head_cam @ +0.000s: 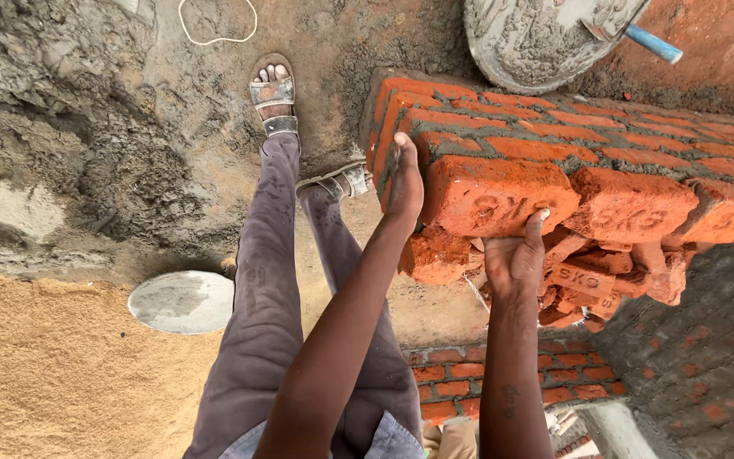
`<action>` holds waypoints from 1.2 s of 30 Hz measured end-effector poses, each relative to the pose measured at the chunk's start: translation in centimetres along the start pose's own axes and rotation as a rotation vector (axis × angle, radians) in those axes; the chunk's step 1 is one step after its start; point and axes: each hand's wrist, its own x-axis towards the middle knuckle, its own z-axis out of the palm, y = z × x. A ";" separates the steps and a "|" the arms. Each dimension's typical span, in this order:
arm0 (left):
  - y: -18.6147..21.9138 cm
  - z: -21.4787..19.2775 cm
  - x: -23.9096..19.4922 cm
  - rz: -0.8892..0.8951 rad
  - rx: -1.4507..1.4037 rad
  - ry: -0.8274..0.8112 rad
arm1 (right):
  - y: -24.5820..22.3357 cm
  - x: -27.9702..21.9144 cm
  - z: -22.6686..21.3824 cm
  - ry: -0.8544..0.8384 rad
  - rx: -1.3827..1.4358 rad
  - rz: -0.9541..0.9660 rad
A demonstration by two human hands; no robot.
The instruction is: The person builds a brick wall by laying orange bricks on wet mortar, using a plumb bob on a string to check alignment, and manually adjusting the bricks' positions.
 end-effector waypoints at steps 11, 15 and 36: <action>0.6 0.4 3.8 -0.309 -0.083 0.030 | 0.7 -1.5 0.7 0.022 0.034 -0.057; 1.1 0.4 4.7 -0.259 -0.078 0.091 | 1.0 -1.5 1.0 0.006 0.058 -0.046; -2.3 -1.9 4.3 -0.094 0.205 0.425 | 1.1 -7.9 7.4 0.499 -0.625 -0.515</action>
